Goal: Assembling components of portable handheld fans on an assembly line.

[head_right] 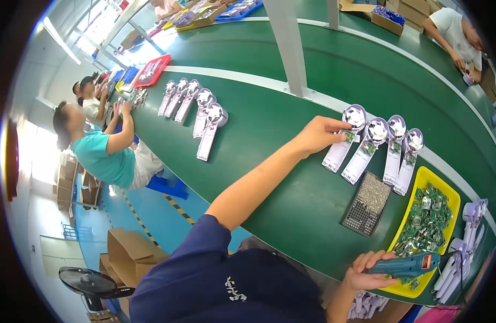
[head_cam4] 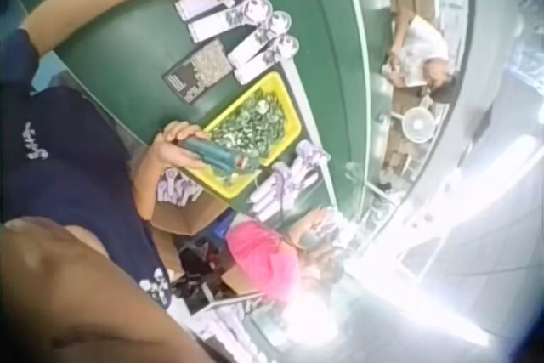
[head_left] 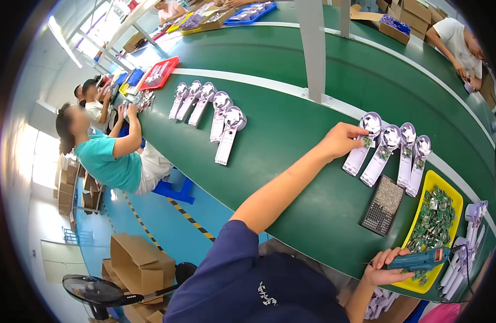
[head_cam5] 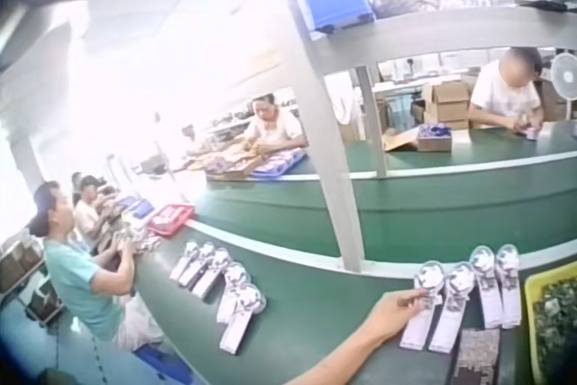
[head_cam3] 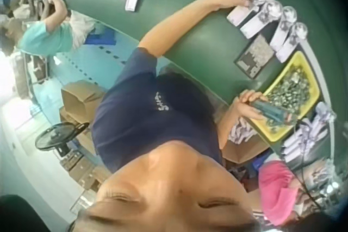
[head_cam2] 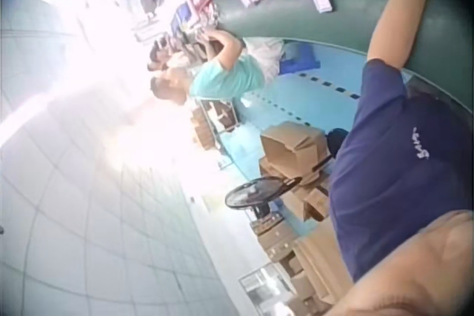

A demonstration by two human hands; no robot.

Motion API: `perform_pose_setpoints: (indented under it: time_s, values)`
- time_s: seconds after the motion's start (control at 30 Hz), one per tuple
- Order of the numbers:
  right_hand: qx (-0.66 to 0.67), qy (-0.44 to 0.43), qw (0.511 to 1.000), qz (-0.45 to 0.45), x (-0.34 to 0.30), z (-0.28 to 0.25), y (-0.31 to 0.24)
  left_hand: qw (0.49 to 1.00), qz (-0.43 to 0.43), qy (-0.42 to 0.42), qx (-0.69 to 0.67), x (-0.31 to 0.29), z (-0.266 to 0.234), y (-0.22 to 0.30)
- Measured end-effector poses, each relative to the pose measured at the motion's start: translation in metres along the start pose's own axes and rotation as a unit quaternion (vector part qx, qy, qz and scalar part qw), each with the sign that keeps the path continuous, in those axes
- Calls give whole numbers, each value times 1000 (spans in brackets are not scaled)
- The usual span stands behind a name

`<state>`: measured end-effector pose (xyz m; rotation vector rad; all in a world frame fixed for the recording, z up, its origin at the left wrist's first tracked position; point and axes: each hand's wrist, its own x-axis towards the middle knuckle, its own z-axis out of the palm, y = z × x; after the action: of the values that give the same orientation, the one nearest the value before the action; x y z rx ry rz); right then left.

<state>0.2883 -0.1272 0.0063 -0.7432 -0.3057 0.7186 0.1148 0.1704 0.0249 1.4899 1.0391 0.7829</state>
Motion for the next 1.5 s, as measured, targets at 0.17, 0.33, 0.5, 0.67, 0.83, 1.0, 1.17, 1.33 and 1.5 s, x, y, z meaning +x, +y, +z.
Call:
perform_pose_setpoints:
  time_s: [0.17, 0.33, 0.5, 0.67, 0.83, 1.0, 1.17, 1.33, 1.5]
  values:
    - [1, 6, 1000, -2, 2, 2, -5, 936, 160, 178, 258, -92, -51, 30]
    - [48, -11, 999, -5, 5, -18, -6, 673, 48, 369, 640, -131, -165, -24]
    - [17, -18, 996, 80, 4, 11, 12, 690, -96, 295, 654, -177, -251, -24]
    - [-171, -57, 983, 43, 19, 18, -50, 796, -56, 230, 557, -132, -240, -46]
    - [-569, -13, 818, -80, 95, 27, -116, 749, 78, 258, 606, -128, -216, -40]
    - [-692, -48, 718, -57, 128, 3, -102, 825, 62, 245, 505, -128, -185, -41]
    - [-796, -37, 600, -65, 125, 12, -79, 881, -15, 211, 424, -160, -138, -15]
    - [-791, -23, 610, -44, 126, 6, -67, 917, -4, 141, 374, -202, -68, 5]
    - [-660, -27, 751, 12, 83, 36, -110, 966, 61, 59, 244, -207, -2, 15]
